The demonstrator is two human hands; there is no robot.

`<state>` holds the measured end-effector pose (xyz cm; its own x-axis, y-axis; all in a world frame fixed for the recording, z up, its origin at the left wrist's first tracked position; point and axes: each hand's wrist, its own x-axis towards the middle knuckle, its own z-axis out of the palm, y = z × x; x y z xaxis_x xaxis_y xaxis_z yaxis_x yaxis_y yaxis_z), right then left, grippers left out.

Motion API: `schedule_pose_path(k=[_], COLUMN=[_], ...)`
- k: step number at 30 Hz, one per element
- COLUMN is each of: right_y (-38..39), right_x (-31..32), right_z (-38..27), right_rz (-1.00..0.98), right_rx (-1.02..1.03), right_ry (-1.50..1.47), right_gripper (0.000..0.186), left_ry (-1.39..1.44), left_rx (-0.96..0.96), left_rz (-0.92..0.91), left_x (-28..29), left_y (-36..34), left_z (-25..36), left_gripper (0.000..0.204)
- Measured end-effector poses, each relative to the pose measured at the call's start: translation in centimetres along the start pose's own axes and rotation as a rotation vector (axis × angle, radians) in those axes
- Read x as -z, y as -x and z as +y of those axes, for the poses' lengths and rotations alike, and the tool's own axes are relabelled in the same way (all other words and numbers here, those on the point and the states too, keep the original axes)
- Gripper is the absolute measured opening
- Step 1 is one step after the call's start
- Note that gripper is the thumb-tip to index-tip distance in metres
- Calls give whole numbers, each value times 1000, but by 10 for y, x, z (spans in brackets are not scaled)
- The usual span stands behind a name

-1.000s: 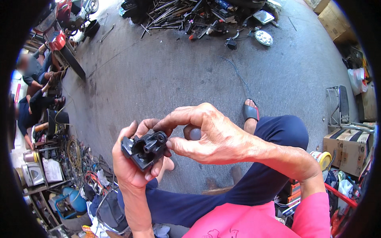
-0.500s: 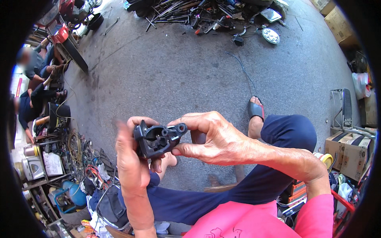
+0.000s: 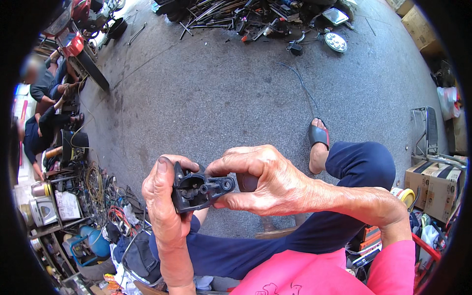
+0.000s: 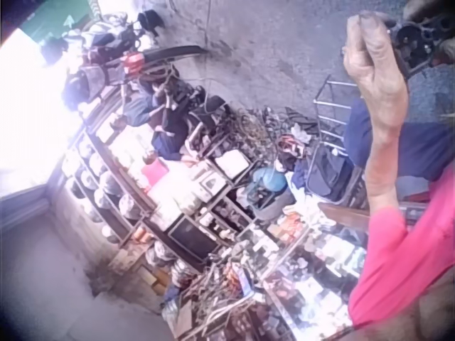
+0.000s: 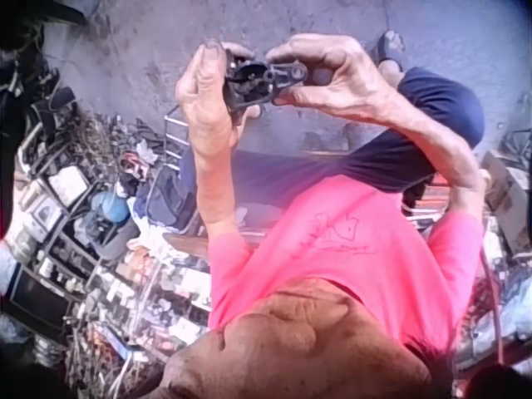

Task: The person holds a small black mechanical component and uses a screwdriver to pry and remove internal parts. They then manipulate the component by hand, turning it over and extracting a small metal piece before reinserting it.

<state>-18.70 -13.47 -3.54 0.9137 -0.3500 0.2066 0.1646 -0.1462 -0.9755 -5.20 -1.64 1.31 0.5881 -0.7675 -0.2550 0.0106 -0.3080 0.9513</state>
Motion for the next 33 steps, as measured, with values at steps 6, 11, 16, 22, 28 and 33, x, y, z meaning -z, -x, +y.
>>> schedule_pose_path(k=[6,11,16,22,28,33], right_y=[0,-4,-6,-5,-7,-6], right_x=[6,11,12,12,14,16], right_z=[-7,-23,-22,-26,-29,-17], right_rz=[-116,-99,-73,-62,-91,-123], right_rx=[-290,-432,-440,-528,-501,-399], right_ry=[-156,-222,-272,-267,-256,-254], right_gripper=[39,38,37,34,30,27], left_ry=[207,722,901,730,288,181], left_rx=[74,446,590,428,70,-20], left_rz=[32,-65,-80,40,90,69], left_x=[-5,1,-2,-6,-3,0], left_y=[-1,-8,-13,-9,1,5], left_z=[-5,-15,-16,-9,-9,-9], left_gripper=[44,44,42,42,44,45])
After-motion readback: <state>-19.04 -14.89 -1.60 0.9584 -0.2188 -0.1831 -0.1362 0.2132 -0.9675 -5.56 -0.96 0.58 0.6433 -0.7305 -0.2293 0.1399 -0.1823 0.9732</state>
